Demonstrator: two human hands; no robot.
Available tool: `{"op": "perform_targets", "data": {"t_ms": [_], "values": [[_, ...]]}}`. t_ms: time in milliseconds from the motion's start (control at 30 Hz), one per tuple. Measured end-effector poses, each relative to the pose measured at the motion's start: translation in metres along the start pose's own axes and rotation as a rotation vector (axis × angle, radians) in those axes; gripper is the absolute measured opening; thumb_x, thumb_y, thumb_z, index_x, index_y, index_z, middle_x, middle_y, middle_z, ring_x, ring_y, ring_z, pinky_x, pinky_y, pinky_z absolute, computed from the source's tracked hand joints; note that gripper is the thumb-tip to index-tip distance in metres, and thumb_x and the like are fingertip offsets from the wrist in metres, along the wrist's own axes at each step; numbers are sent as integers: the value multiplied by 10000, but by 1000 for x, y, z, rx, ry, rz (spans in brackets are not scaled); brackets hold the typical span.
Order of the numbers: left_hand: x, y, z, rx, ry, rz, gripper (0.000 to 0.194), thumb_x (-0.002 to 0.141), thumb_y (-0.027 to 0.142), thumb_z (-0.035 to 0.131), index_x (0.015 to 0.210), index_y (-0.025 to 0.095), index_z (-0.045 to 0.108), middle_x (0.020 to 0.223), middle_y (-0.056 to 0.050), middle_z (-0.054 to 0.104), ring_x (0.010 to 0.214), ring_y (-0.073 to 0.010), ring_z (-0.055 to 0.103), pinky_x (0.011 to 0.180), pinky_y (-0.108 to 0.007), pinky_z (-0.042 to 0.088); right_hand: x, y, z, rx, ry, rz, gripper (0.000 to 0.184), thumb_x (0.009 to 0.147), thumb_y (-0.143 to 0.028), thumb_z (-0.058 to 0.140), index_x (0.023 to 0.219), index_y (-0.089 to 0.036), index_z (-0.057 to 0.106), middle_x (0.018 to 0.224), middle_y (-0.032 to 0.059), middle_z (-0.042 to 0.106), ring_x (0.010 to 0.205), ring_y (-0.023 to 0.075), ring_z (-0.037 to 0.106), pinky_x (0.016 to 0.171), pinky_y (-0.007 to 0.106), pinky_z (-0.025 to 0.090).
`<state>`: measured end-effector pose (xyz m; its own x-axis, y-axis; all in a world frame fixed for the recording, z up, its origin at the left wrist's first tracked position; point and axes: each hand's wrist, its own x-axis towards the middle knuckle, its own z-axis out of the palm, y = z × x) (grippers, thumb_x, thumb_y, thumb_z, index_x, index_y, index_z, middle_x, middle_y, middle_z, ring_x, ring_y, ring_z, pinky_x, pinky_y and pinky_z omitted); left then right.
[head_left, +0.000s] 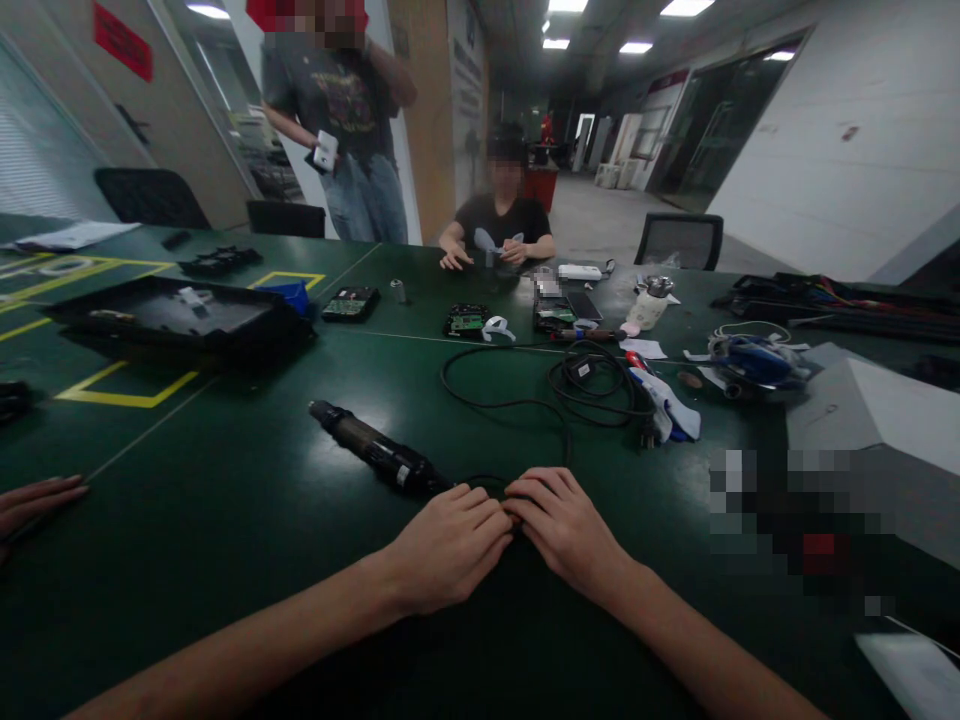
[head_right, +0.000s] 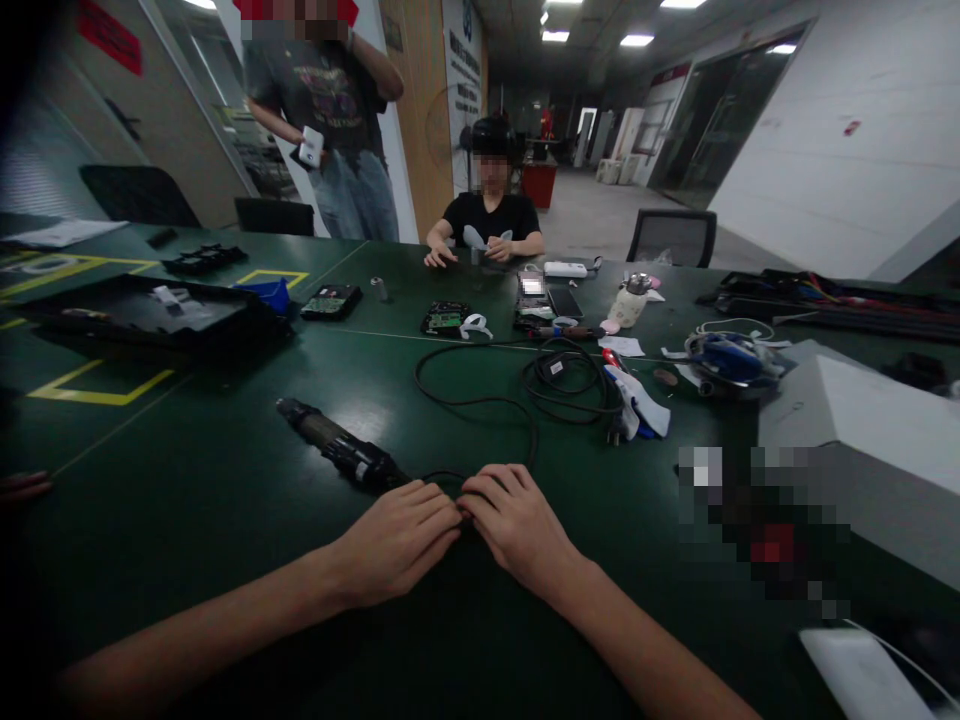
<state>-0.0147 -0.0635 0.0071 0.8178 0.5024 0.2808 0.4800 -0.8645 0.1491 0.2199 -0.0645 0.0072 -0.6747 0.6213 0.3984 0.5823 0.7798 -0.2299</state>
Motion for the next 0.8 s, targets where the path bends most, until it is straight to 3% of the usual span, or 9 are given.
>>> {"op": "perform_targets", "data": {"t_ms": [100,200,267,367,467,633,800], "values": [[-34,-33,-13,44,65,153,261,1018,300,533,1258,227,603,1242,-77,681,1163,-243,605,1035,-432,447,-1,4,1,-27,-51,-36,157,1008,-139,599,1119,-212,681,1169,79,714,1133,265,613,909,445,529],[-59,-73,-23,147,38,17,491,999,413,599,1452,253,502,1444,-103,578,1332,-295,519,1149,-517,368,2,2,3,-64,-51,-30,142,1001,-169,642,1131,-208,682,1153,86,721,1124,268,622,887,436,527],[-60,-93,-26,162,-9,-23,482,1005,438,595,1450,274,509,1399,-91,602,1263,-280,565,1099,-490,416,5,0,5,-87,-41,-19,156,1000,-187,653,1153,-204,681,1150,98,726,1148,284,622,903,458,526],[-42,-108,-26,191,-42,-18,332,1036,421,545,1334,283,595,1276,-66,646,1074,-231,631,937,-397,483,7,-3,7,-98,-25,-29,157,1016,-188,626,1162,-196,682,1154,109,731,1204,304,612,947,496,522],[-14,-104,-22,223,-31,-14,274,1053,416,502,1240,263,631,1181,-58,656,946,-203,634,808,-344,479,4,-5,8,-87,-21,-39,210,1032,-165,586,1225,-196,664,1143,100,735,1182,290,635,945,478,532],[20,-71,-2,227,39,-22,238,1053,395,484,1182,257,628,1078,-49,654,876,-190,618,722,-316,460,-3,-7,7,-56,-10,165,316,1051,-171,528,1356,-218,601,1039,72,716,879,208,698,679,315,553],[31,-53,11,277,61,16,235,1037,375,495,1176,233,621,1097,-63,666,859,-197,618,705,-327,460,-4,-5,5,129,78,348,326,1024,-125,492,1331,-222,546,1117,70,681,868,192,703,729,308,582]]}}
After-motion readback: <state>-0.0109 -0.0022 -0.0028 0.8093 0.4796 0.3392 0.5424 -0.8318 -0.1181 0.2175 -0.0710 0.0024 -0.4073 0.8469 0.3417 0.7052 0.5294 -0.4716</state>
